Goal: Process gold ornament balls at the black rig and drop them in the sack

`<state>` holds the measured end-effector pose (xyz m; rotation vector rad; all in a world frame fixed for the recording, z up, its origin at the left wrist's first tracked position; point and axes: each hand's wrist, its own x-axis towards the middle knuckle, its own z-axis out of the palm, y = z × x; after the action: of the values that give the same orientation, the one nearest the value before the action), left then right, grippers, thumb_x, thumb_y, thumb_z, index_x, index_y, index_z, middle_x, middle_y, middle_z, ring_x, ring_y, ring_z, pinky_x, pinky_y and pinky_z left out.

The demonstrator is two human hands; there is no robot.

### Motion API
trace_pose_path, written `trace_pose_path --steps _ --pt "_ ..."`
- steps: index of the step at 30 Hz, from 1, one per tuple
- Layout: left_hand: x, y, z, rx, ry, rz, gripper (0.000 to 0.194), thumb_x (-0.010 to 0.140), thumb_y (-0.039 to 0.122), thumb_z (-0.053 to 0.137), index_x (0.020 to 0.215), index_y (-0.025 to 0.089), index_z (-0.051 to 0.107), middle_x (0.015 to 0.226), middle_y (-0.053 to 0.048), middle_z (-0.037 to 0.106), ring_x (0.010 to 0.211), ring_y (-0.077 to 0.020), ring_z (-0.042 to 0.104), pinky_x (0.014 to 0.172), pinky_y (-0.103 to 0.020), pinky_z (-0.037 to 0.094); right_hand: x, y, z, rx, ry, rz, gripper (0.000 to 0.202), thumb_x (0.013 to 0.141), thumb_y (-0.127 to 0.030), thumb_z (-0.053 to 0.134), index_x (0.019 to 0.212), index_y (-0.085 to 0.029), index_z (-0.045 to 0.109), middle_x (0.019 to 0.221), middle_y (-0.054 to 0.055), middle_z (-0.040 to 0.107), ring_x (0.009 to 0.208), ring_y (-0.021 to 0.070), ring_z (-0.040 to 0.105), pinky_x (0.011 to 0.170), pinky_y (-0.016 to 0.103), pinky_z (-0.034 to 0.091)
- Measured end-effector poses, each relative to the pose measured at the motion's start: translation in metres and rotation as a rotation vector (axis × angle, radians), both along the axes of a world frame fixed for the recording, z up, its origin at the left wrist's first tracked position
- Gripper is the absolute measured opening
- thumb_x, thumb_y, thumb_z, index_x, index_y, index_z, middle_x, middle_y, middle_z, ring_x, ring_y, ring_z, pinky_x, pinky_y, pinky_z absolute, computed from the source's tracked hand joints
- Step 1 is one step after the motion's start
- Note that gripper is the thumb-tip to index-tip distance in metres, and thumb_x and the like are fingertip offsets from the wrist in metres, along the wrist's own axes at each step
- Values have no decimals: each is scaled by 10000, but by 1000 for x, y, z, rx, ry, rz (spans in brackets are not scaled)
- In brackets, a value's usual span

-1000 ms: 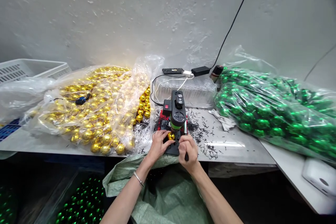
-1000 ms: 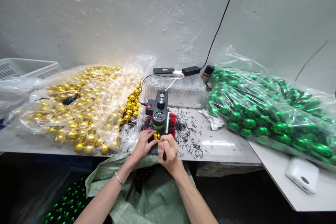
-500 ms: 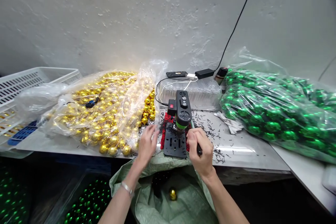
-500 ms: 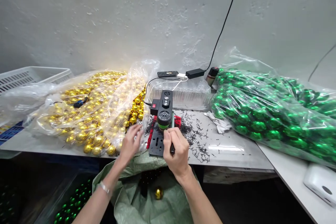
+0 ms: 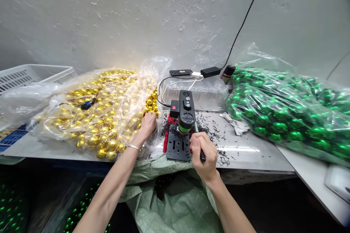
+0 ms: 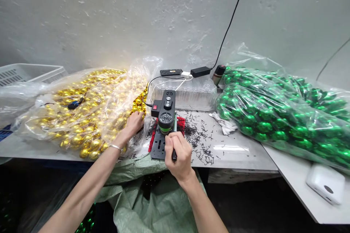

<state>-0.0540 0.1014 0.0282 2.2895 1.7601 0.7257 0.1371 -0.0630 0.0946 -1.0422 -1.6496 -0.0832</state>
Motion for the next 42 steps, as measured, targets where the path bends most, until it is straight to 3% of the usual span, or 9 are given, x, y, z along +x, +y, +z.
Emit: trace_pose_path --steps 2,4,6,8,13,20,27,36,42 --pt "-6 -15 5 -80 -181 -3 308 903 264 562 1165 118 630 1021 -128 685 949 -241 644 856 -369 513 0 0 0 -9 1 4 245 904 -57 429 712 -206 458 672 7 503 660 136 507 589 267 395" --pt "-5 -38 2 -235 -525 -50 434 902 401 570 1259 156 597 1063 -111 705 917 -216 673 832 -355 535 0 -1 1 -15 5 1 243 903 -57 429 713 -204 467 680 9 511 654 132 508 579 265 392" --pt "4 -63 -9 -395 -850 -112 496 881 463 588 1285 175 594 1094 -98 715 914 -202 688 836 -351 547 1 -1 1 -18 7 -4 240 901 -55 430 718 -202 477 685 11 518 653 130 511 575 263 394" --pt "20 -84 -24 -485 -981 -137 508 853 473 619 1262 171 619 1123 -93 716 944 -202 689 853 -345 551 1 -2 2 -17 2 -9 238 899 -51 432 721 -201 482 688 14 523 662 131 517 583 264 402" --pt "51 -102 -46 -398 -828 -136 404 847 382 635 1186 165 670 1078 -87 736 959 -222 683 873 -360 546 2 -1 2 -13 -28 0 233 895 -49 435 729 -204 484 683 14 523 672 136 527 587 268 416" --pt "54 -103 -37 -128 -448 -233 313 836 272 663 1137 186 685 1129 -109 712 1045 -270 650 942 -432 507 3 -1 -2 6 -38 4 233 880 -29 442 734 -208 470 666 5 509 694 142 536 602 267 427" --pt "67 -106 -53 -36 -476 -168 287 829 301 691 1097 199 698 1101 -95 713 1054 -265 634 972 -465 469 4 -3 -3 13 -46 19 221 871 -25 435 756 -207 487 663 8 518 705 151 552 605 276 442" --pt "66 -106 -58 -45 -533 -187 304 835 367 698 1097 215 698 1092 -85 707 1034 -253 628 961 -457 474 9 3 -48 114 -133 23 169 871 -78 423 792 -209 494 743 39 550 668 157 538 596 298 481" --pt "67 -106 -61 -42 -516 -178 323 824 388 708 1094 212 702 1085 -90 707 1032 -260 626 957 -464 476 5 9 -65 179 -74 -30 194 900 -112 378 771 -223 472 724 24 540 652 162 531 662 359 492"
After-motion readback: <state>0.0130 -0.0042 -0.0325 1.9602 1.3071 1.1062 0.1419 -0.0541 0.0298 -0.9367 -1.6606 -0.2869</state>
